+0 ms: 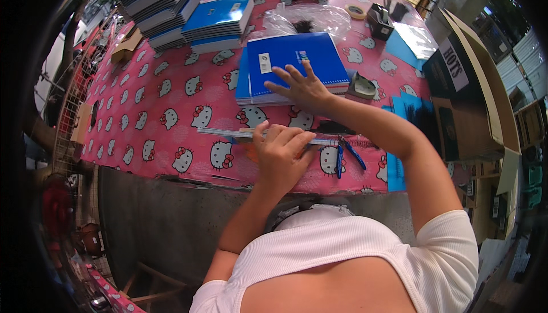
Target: The person removes wire spirals from colored notebooks using a small handheld tool, sorts the covers and pages on a table, and places some items into a cardboard box.
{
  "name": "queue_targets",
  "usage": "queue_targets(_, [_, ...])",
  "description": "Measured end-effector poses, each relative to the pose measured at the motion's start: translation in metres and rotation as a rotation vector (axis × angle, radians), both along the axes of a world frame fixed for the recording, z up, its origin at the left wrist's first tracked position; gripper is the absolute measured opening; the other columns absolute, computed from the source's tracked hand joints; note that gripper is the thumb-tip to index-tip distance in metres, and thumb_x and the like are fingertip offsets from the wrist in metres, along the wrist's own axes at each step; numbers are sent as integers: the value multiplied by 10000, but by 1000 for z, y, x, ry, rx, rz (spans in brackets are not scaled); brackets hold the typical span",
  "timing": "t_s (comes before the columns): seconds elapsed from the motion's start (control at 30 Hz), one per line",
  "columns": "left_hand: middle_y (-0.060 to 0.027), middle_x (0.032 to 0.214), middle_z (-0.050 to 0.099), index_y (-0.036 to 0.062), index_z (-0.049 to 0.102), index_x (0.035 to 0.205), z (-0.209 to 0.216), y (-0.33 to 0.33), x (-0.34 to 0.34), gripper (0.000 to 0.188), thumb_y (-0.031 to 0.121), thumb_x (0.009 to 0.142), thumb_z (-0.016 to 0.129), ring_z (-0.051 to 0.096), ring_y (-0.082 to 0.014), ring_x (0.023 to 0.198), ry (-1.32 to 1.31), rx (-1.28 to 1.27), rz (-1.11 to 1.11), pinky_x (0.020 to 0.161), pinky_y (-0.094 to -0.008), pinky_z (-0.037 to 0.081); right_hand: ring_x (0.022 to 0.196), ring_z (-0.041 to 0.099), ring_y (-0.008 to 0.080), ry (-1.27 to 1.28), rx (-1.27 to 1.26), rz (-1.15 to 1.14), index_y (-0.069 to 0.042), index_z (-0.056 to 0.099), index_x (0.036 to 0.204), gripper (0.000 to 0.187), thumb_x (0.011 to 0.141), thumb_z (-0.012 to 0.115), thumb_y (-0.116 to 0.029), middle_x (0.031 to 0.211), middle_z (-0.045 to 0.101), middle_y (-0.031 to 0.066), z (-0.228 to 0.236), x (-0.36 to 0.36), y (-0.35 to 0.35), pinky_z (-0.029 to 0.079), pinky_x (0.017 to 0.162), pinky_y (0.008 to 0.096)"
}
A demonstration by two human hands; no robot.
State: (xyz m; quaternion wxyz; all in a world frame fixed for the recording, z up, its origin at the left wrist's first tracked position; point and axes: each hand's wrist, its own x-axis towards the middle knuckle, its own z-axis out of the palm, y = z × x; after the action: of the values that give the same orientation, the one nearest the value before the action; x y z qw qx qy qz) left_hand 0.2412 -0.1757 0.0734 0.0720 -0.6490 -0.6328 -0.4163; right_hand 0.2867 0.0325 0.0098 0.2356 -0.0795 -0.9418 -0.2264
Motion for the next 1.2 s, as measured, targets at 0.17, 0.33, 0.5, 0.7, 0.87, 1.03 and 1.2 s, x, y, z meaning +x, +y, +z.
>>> queue_targets(0.17, [44,849,667,173,714,865,-5,-2,-4,290,160,598,824,589,-147,839,-22,52,-22,979,-415,293,1267,387,265,-80,-263,-129,-279,393,1402,885,623,809,-226,1413,350,81,5,-21,0,204,1044,583])
queue_targets(0.33, [38,848,669,177,720,872,-1,6,0,282,166,608,818,595,-151,814,-31,65,-49,947,-390,308,1276,381,273,-65,-372,-262,-245,394,1390,949,562,857,-270,1401,349,81,9,-30,11,224,1025,599])
queue_targets(0.5, [12,842,671,131,706,887,10,16,-4,284,206,636,816,601,-172,823,-30,51,31,889,-379,344,1173,497,320,329,-574,-265,-136,496,1272,727,654,818,-344,1280,483,149,54,27,56,426,940,472])
queue_targets(0.7, [-21,854,665,106,683,876,13,21,-19,289,228,655,824,616,-194,900,-49,-48,-84,909,-396,348,998,610,372,-34,-799,-844,-54,585,1077,510,679,782,-306,1048,631,209,-48,155,101,502,808,454])
queue_targets(0.87, [5,747,648,121,688,793,21,20,-5,224,187,634,830,616,-172,797,55,25,30,963,-401,316,827,642,419,46,-678,-897,-44,509,1007,375,706,697,-165,877,670,192,-28,150,116,514,737,484])
queue_targets(1.03, [21,746,646,127,676,772,10,11,-12,241,219,621,841,613,-167,781,-13,19,14,966,-414,304,786,626,399,784,-815,-453,-46,460,1081,438,675,619,-12,792,624,181,14,172,51,500,713,474])
queue_targets(1.2, [18,746,651,123,667,753,8,13,-14,237,220,625,842,612,-165,774,-10,18,-25,955,-422,311,935,576,353,119,-534,-679,-71,563,988,362,643,664,-34,959,553,151,-27,200,53,501,801,435])
